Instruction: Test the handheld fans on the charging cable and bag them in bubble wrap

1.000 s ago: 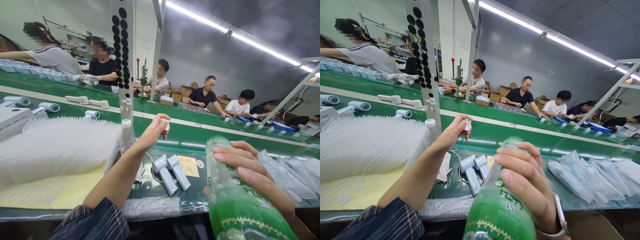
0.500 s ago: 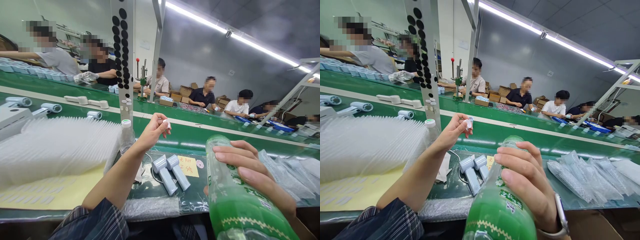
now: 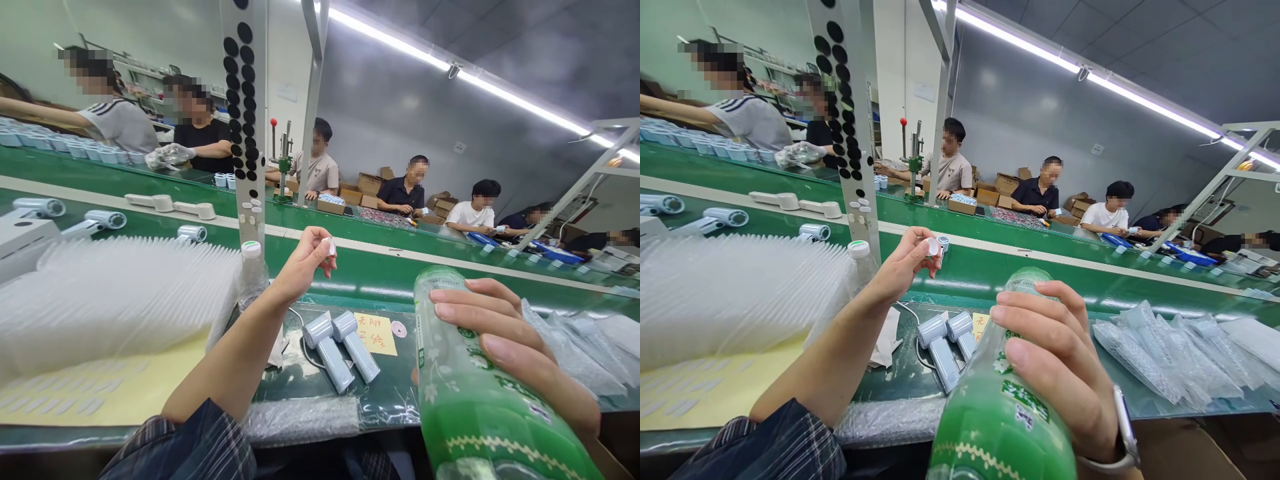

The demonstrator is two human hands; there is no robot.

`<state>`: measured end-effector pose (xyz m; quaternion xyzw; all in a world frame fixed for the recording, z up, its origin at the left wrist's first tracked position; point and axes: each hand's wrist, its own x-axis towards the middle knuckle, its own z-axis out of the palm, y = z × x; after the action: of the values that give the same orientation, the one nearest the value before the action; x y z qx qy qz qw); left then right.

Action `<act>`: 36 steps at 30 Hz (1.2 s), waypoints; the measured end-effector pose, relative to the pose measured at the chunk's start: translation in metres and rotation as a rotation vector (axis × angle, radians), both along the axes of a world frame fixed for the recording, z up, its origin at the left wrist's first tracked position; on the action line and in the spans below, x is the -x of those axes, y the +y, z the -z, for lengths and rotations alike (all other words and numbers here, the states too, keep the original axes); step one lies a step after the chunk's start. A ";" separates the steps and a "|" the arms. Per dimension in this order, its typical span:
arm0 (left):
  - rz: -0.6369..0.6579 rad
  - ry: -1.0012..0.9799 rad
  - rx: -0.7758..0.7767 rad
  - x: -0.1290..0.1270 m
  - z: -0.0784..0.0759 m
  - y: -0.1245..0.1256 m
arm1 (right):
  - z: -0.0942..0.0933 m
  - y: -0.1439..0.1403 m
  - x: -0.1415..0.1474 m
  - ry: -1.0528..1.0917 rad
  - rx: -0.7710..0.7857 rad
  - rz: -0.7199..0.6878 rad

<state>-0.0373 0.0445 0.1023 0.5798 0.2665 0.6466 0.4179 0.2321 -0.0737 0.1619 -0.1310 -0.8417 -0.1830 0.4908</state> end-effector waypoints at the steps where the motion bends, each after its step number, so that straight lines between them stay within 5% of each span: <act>1: 0.001 0.004 0.001 0.000 0.000 0.000 | 0.000 0.000 0.000 0.012 0.010 -0.018; 36: -0.017 0.046 0.005 0.006 0.000 0.003 | -0.013 0.001 0.006 0.024 -0.035 -0.020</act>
<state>-0.0435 0.0470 0.1021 0.5913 0.2825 0.6360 0.4075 0.2264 -0.0729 0.1745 -0.1160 -0.8337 -0.1913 0.5048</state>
